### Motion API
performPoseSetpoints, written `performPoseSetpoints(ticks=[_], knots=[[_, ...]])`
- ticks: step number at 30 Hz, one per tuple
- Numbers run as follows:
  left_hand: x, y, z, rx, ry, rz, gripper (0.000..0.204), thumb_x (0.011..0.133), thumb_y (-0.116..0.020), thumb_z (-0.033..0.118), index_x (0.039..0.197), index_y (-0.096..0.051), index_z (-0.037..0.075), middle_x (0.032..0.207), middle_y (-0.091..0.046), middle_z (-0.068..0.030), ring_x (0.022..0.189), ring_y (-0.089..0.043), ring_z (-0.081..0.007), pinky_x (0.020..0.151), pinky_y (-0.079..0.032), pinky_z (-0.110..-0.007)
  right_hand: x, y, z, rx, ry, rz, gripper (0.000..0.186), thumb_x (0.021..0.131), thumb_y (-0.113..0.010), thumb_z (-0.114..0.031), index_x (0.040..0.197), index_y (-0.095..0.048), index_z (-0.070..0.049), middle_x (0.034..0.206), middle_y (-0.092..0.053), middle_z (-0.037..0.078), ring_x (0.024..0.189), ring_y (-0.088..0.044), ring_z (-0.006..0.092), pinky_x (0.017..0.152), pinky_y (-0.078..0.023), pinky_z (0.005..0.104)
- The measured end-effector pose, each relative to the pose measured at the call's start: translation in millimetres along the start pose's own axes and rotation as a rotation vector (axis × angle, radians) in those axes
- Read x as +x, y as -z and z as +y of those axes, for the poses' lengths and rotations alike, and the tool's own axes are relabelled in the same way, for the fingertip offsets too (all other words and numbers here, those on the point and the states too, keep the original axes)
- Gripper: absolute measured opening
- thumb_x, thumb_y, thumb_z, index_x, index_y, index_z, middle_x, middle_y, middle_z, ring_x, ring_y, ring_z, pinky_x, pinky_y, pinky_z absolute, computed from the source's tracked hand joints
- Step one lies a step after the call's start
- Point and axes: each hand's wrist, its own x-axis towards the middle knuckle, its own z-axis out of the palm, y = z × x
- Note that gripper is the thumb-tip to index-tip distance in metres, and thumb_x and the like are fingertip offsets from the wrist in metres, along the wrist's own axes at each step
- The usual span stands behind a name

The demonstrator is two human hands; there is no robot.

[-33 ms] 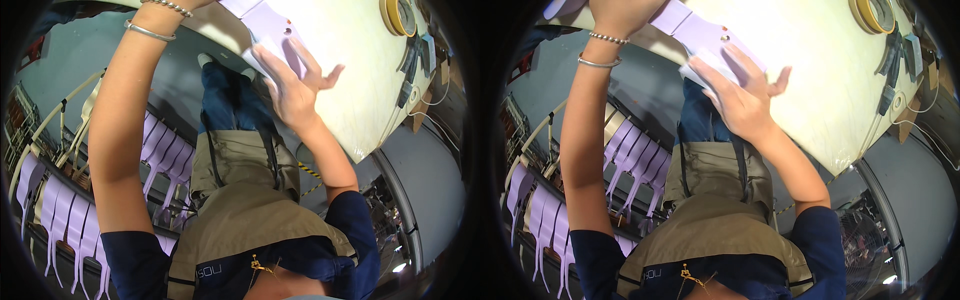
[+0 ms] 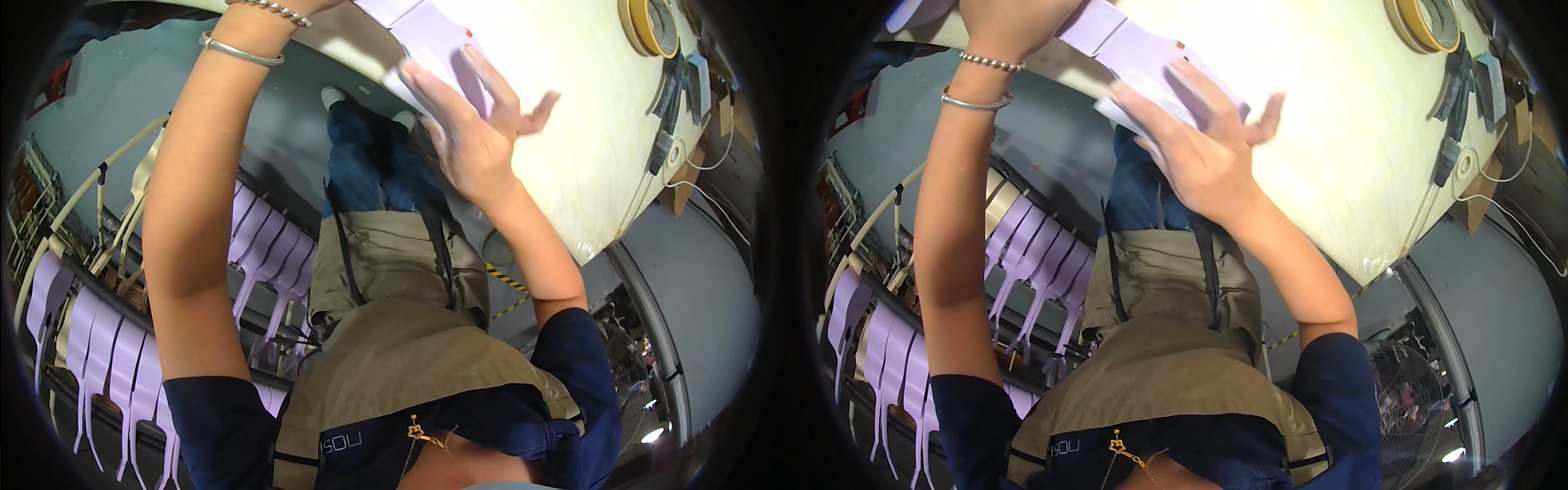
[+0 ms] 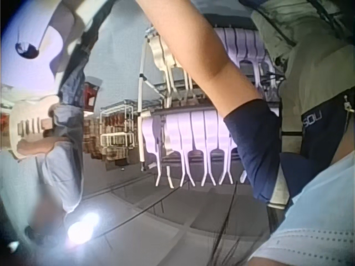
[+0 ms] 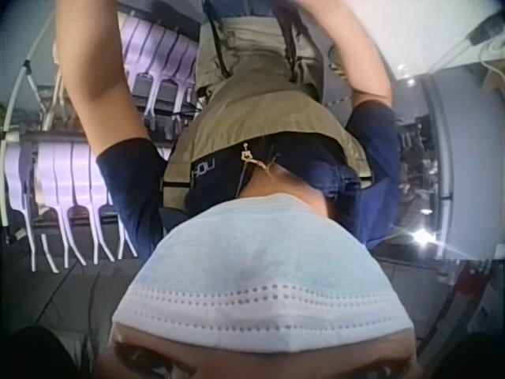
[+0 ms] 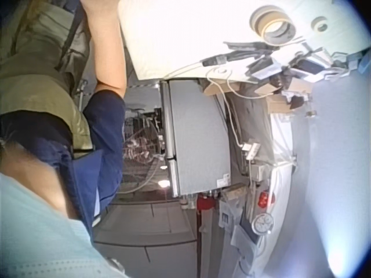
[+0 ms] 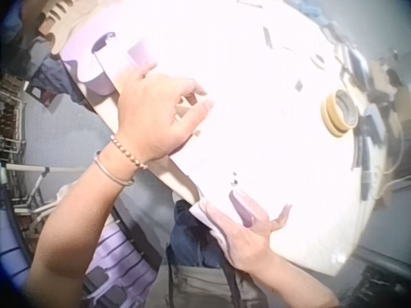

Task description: The person sands a purple guitar neck and headstock using a sanding block, focusing on the edges and surfaces. They repeatedly flip and rotate the piece to sand different sides and areas, including the headstock and the neck joint.

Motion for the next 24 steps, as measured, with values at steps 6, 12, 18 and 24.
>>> performPoseSetpoints(ticks=[6, 12, 18, 24], knots=[[0, 1, -5, 0.03, 0.002, 0.007, 0.028, 0.082, -0.06, 0.038, 0.082, -0.072, 0.013, 0.068, -0.067, -0.0032, 0.072, -0.066, -0.0236, 0.099, -0.039, -0.045, -13, 1, -1, -0.031, -0.017, -0.008, 0.05, 0.071, -0.076, -0.012, 0.119, -0.065, -0.019, 0.124, -0.061, 0.01, 0.125, -0.049, 0.0182, 0.111, 0.02, 0.0485], [-1, 0, -5, 0.044, 0.005, -0.013, 0.029, 0.082, -0.06, 0.039, 0.083, -0.072, 0.012, 0.068, -0.067, -0.0036, 0.072, -0.066, -0.0235, 0.099, -0.039, -0.045, -2, 4, -3, -0.01, -0.07, -0.05, 0.047, 0.073, -0.075, -0.018, 0.119, -0.068, -0.026, 0.118, -0.062, 0.007, 0.117, -0.055, 0.0165, 0.112, 0.017, 0.0498], [0, 0, -1, -0.011, 0.002, 0.019, 0.029, 0.082, -0.06, 0.039, 0.084, -0.072, 0.012, 0.069, -0.068, -0.0044, 0.072, -0.066, -0.0239, 0.098, -0.04, -0.045, -23, 39, -3, -0.123, -0.065, -0.015, 0.023, 0.086, -0.067, -0.022, 0.107, -0.07, -0.028, 0.097, -0.073, -0.01, 0.117, -0.056, 0.0157, 0.115, 0.017, 0.0479], [0, -1, -1, 0.039, 0.0, 0.007, 0.03, 0.082, -0.06, 0.04, 0.082, -0.072, 0.012, 0.069, -0.068, -0.0046, 0.073, -0.066, -0.0243, 0.097, -0.04, -0.045, 4, 1, 1, -0.233, 0.091, 0.074, 0.028, 0.085, -0.066, -0.032, 0.113, -0.068, -0.03, 0.104, -0.071, -0.018, 0.116, -0.057, 0.0127, 0.116, 0.012, 0.0494]])
